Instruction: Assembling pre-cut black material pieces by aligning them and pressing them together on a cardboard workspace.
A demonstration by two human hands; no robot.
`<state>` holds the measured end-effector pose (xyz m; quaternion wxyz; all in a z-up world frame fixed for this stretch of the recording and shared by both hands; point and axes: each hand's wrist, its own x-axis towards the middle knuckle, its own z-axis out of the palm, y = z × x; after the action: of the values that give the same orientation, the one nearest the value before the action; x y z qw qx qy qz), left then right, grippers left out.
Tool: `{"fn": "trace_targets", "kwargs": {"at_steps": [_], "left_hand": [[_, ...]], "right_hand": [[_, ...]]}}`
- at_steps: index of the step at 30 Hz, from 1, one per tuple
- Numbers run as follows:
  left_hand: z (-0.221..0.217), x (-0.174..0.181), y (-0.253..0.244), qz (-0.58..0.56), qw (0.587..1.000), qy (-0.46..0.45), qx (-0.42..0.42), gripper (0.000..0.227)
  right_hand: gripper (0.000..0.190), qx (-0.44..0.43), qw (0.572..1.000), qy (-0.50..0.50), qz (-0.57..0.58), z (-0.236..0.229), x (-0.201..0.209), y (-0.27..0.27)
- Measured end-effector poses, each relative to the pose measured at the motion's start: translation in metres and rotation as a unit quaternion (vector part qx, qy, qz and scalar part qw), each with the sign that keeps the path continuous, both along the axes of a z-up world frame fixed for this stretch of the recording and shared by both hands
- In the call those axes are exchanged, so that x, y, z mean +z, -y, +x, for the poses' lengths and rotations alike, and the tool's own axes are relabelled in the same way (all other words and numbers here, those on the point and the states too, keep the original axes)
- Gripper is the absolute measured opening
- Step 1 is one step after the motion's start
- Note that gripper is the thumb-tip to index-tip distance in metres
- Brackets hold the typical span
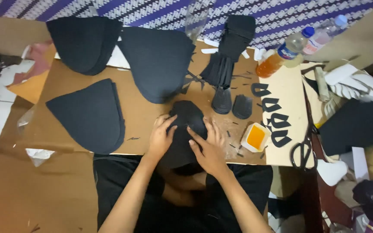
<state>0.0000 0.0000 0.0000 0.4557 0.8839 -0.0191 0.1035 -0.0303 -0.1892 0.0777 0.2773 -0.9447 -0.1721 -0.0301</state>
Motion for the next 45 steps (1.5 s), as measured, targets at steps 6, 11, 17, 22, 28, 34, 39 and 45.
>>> {"fn": "trace_targets", "kwargs": {"at_steps": [6,11,17,22,28,34,39,45], "left_hand": [[0.000,-0.003,0.000,-0.003,1.000,-0.012,0.003,0.039],[-0.002,0.013,-0.001,0.001,0.999,-0.034,0.003,0.037],[-0.002,0.020,-0.002,0.004,0.999,-0.039,-0.001,0.035],[0.000,0.019,-0.003,0.009,0.999,-0.033,-0.007,0.034],[0.006,0.020,-0.001,0.016,0.998,-0.067,-0.008,0.033],[0.016,0.006,-0.004,0.045,0.996,-0.069,-0.026,0.034],[0.013,0.011,-0.004,0.045,0.997,-0.058,-0.026,0.033],[0.014,0.019,-0.003,0.034,0.997,-0.068,-0.027,0.033]], "right_hand": [[0.043,-0.018,0.991,0.031,-0.126,0.006,-0.021,-0.016],[0.040,-0.022,0.972,0.138,-0.191,-0.004,-0.005,-0.023],[0.046,-0.026,0.969,0.146,-0.199,0.004,-0.027,-0.020],[0.048,0.007,0.977,0.096,-0.190,0.012,-0.028,-0.014],[0.046,0.082,0.975,0.039,-0.205,0.029,-0.024,0.009],[0.042,0.138,0.966,0.048,-0.211,0.048,-0.018,0.016],[0.039,0.186,0.956,0.015,-0.227,0.052,-0.011,0.021],[0.039,0.181,0.952,0.047,-0.244,0.060,-0.015,0.014]]}}
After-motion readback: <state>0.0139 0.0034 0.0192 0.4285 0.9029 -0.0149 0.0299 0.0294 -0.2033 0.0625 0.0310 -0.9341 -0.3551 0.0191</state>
